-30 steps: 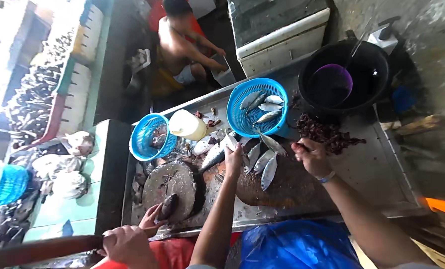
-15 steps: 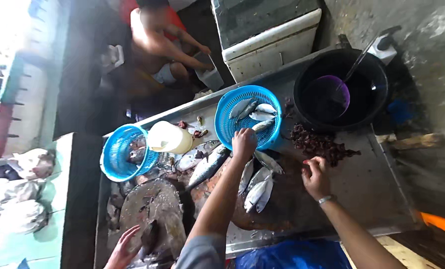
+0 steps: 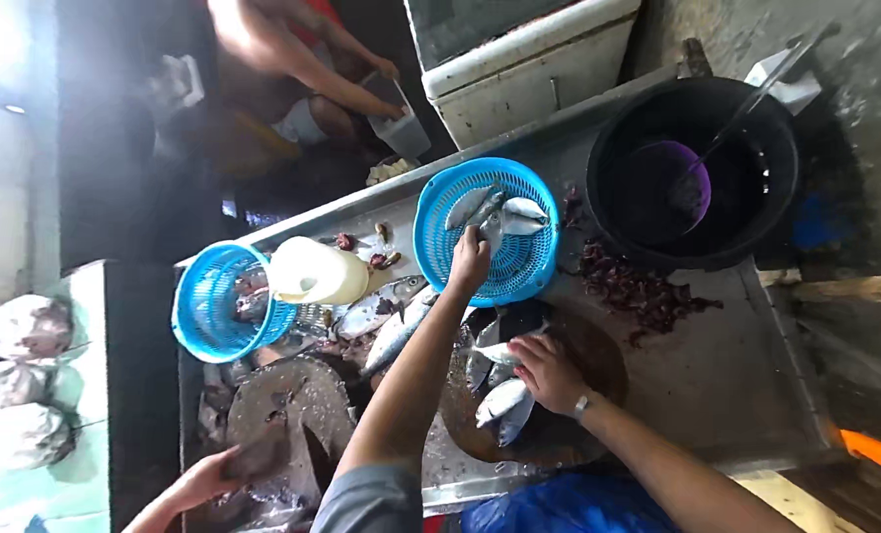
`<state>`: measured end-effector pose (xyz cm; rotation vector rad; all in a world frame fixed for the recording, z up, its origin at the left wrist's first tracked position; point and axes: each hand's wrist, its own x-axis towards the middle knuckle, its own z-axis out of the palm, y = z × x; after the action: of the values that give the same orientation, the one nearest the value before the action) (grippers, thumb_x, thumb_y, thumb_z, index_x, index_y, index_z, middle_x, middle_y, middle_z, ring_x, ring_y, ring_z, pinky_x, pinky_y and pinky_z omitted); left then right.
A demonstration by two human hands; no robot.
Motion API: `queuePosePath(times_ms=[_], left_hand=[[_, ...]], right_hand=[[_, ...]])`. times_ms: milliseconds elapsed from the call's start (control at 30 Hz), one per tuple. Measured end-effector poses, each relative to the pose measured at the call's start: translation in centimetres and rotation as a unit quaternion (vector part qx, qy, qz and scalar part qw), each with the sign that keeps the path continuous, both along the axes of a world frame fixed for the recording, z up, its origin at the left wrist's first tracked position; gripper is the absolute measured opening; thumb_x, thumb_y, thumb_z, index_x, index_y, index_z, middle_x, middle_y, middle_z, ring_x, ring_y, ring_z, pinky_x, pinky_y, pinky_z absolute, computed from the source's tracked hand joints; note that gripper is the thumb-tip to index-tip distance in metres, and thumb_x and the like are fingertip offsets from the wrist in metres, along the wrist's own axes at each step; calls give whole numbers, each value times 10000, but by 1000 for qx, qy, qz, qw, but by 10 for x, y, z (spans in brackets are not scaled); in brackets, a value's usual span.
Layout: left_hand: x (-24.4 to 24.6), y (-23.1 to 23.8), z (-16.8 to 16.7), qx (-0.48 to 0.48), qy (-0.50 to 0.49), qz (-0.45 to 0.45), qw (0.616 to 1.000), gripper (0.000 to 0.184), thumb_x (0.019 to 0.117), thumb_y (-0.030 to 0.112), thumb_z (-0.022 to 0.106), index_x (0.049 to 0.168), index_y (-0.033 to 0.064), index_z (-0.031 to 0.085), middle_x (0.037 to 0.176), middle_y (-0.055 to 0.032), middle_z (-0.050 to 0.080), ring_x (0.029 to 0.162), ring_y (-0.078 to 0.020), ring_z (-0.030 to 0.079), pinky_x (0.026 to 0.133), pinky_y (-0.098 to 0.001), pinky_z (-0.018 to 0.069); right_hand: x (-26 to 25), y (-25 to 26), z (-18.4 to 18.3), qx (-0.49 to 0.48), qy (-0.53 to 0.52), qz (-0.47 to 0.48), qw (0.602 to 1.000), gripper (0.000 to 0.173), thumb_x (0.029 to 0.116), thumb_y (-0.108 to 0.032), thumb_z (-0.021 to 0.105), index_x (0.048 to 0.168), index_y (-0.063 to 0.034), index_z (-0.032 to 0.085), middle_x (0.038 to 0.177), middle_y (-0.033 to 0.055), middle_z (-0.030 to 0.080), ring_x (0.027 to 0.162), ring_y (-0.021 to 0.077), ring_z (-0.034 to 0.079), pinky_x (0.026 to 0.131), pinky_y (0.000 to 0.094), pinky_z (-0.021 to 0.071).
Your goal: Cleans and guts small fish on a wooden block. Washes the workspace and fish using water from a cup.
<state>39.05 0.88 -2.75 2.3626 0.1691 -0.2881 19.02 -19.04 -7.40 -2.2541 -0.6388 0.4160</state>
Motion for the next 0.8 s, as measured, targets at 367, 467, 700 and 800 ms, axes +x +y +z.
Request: queuePosePath(times_ms=[367, 467, 700, 800], left_hand=[[-211, -75, 43, -68, -179, -109, 975, 298, 983, 67, 586, 1174, 224, 753, 1297, -83, 610, 1246, -255, 543, 1055, -520, 478], [-238, -105, 19, -314, -64, 73, 944, 394, 1107, 203, 358, 1418, 33, 527, 1197, -119, 672, 1023, -195, 678, 901, -415, 586], [-237, -112, 26, -547, 46, 221, 806, 290, 1084, 221, 499, 1262, -8, 483, 928, -126, 669, 833, -209, 677, 782, -397, 590], [-245, -116, 31, -578, 32, 227, 783, 236, 1077, 178, 503, 1224, -6, 498, 888, -118, 655, 804, -207, 668, 777, -400, 589]], right_hand=[[-15, -40, 66, 467, 433, -339, 693, 469, 1127, -408, 343, 1334, -45, 555, 1025, 112, 703, 802, 188, 693, 699, 380, 612], [-13, -37, 69, 390, 245, -309, 832, 301, 1061, -176, 527, 1205, 53, 658, 1087, 139, 716, 993, 155, 697, 907, 347, 593], [-30, -41, 55, 260, 63, -159, 950, 347, 842, -181, 701, 1146, -14, 688, 1039, 77, 717, 879, 118, 697, 789, 315, 613], [-34, -36, 55, 277, 49, -171, 944, 332, 800, -176, 734, 1086, -12, 694, 1016, 75, 707, 882, 118, 686, 796, 314, 605]])
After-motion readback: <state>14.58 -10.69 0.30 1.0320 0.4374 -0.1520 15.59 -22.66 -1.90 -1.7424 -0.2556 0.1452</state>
